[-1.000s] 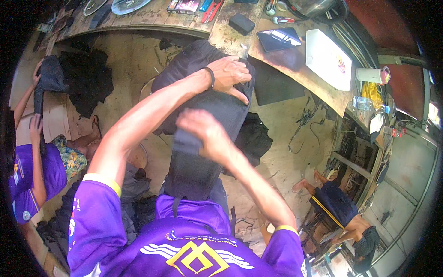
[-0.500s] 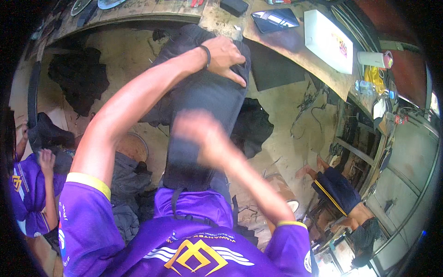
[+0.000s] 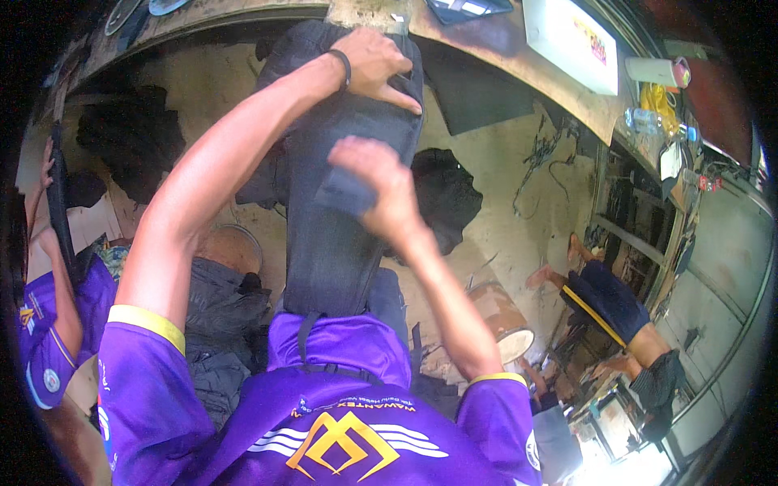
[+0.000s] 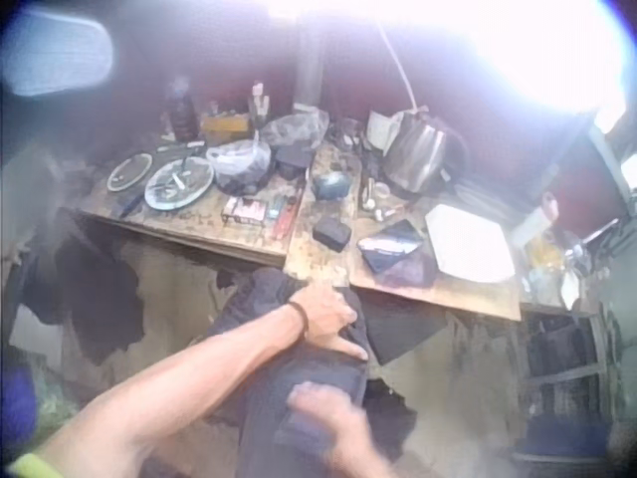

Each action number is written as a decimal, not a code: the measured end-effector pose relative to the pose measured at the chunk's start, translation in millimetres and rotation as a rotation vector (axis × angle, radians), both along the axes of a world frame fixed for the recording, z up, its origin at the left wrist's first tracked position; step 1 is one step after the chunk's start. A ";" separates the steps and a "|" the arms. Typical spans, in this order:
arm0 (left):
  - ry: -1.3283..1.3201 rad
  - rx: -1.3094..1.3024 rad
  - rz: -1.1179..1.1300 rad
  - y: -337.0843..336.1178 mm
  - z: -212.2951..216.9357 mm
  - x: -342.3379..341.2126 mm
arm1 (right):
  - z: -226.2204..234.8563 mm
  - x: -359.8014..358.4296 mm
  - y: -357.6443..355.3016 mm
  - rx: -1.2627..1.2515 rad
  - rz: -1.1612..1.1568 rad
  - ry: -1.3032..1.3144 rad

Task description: The person irons a black garment on a wooden board using a handheld iron. They repeatedly smooth the fabric, flip the garment, and continue ironing different sections. Another person in a purple shirt is visible nearby, also handling fabric.

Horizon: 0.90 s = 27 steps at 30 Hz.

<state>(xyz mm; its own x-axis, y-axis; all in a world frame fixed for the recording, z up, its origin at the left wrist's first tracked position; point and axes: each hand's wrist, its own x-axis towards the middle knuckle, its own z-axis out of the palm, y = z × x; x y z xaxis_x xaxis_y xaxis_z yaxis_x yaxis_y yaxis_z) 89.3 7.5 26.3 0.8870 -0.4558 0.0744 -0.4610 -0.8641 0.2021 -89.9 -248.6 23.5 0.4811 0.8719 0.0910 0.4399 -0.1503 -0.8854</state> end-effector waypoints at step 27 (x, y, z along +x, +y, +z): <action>0.936 0.334 1.084 -56.8 -194.9 -583.7 | -1.8 -155.1 41.8 -0.217 -0.508 -0.674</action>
